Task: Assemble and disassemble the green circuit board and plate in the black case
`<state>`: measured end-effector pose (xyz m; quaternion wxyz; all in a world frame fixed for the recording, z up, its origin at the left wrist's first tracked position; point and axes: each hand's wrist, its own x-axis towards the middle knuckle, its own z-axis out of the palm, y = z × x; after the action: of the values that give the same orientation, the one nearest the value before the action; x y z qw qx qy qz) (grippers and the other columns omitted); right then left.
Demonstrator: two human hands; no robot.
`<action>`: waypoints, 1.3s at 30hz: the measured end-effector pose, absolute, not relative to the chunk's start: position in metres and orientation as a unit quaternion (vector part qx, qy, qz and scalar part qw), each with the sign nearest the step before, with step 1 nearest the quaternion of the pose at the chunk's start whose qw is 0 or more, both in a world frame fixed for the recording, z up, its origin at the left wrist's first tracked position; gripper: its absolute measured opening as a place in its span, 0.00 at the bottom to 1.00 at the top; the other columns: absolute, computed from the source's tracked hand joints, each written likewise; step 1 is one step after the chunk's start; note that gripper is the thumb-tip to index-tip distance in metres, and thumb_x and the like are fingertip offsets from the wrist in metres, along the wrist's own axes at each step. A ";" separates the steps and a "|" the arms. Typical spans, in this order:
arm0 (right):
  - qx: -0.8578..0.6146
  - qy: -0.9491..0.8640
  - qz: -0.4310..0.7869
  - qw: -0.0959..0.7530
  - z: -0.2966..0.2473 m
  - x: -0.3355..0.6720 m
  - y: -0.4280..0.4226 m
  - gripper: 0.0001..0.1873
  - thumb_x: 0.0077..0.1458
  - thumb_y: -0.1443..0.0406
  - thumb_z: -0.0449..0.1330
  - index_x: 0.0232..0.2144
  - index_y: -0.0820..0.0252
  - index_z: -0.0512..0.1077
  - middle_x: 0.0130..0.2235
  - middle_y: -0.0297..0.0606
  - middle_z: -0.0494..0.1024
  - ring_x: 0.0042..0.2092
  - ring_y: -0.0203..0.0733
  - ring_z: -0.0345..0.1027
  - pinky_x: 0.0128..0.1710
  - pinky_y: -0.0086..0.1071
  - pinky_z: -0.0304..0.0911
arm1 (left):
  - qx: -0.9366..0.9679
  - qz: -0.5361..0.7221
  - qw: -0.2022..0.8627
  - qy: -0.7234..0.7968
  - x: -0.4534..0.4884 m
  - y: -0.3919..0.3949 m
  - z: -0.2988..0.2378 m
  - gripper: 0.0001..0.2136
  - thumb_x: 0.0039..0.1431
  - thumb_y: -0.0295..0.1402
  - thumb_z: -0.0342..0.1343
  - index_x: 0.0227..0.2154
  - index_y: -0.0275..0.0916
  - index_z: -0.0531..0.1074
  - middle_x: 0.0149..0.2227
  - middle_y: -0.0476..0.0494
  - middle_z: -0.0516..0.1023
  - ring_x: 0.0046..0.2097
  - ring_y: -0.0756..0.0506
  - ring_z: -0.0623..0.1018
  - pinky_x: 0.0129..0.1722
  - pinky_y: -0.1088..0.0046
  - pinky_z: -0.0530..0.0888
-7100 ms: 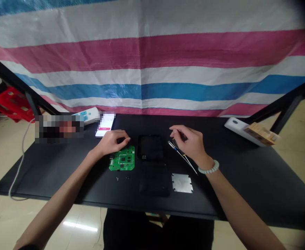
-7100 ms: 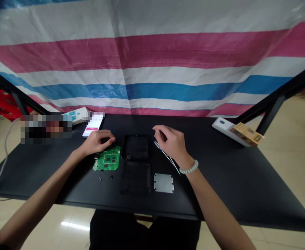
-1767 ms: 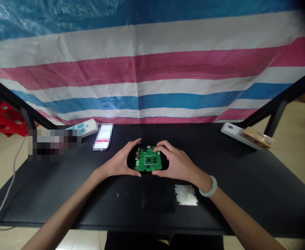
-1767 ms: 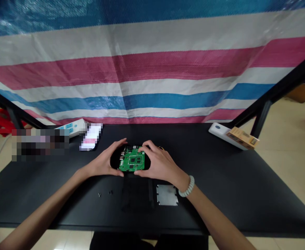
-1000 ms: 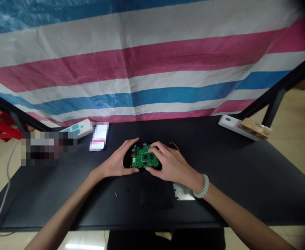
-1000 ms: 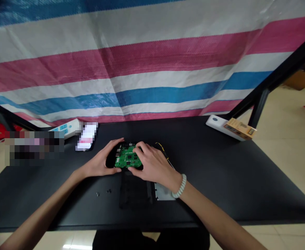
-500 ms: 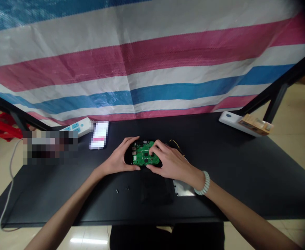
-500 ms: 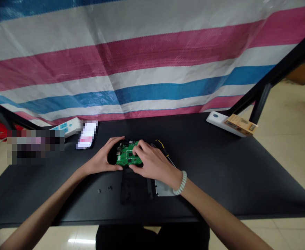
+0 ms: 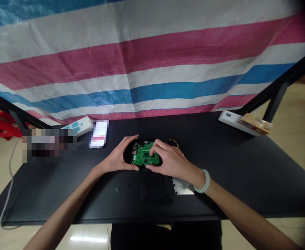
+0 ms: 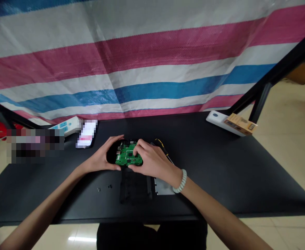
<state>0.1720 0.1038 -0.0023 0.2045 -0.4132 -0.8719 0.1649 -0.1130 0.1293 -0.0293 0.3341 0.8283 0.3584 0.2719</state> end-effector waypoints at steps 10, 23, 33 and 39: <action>-0.424 -0.865 0.191 0.189 -0.005 0.174 0.106 0.17 0.61 0.52 0.69 0.43 0.52 0.69 0.47 0.34 0.72 0.35 0.39 0.72 0.36 0.38 0.67 | 0.833 0.253 0.331 0.364 -0.110 0.126 -0.024 0.50 0.54 0.47 0.75 0.75 0.50 0.54 0.70 0.33 0.61 0.71 0.28 0.64 0.72 0.40 0.63; -0.394 -0.852 0.279 0.203 -0.003 0.183 0.113 0.23 0.61 0.58 0.70 0.55 0.51 0.70 0.60 0.41 0.68 0.40 0.40 0.75 0.41 0.40 0.75 | 0.854 0.241 0.301 0.349 -0.108 0.123 -0.022 0.42 0.61 0.36 0.66 0.75 0.48 0.54 0.74 0.35 0.58 0.74 0.28 0.60 0.74 0.40 0.60; -0.409 -0.804 0.363 0.234 -0.013 0.187 0.119 0.46 0.57 0.58 0.72 0.72 0.40 0.57 0.73 0.46 0.54 0.36 0.36 0.73 0.42 0.46 0.82 | 0.845 0.260 0.298 0.359 -0.108 0.124 -0.022 0.41 0.62 0.39 0.67 0.74 0.46 0.55 0.72 0.31 0.62 0.72 0.29 0.65 0.72 0.42 0.63; -0.412 -0.785 0.404 0.225 -0.017 0.189 0.122 0.63 0.56 0.58 0.74 0.78 0.39 0.38 0.72 0.53 0.61 0.33 0.36 0.73 0.36 0.41 0.80 | 0.837 0.282 0.302 0.358 -0.109 0.126 -0.025 0.46 0.58 0.42 0.71 0.75 0.46 0.55 0.72 0.31 0.62 0.72 0.29 0.65 0.72 0.41 0.63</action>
<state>0.1886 0.1222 -0.0170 0.2249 -0.4115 -0.7854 0.4040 -0.1094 0.1257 -0.0254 0.3024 0.8374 0.3577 0.2817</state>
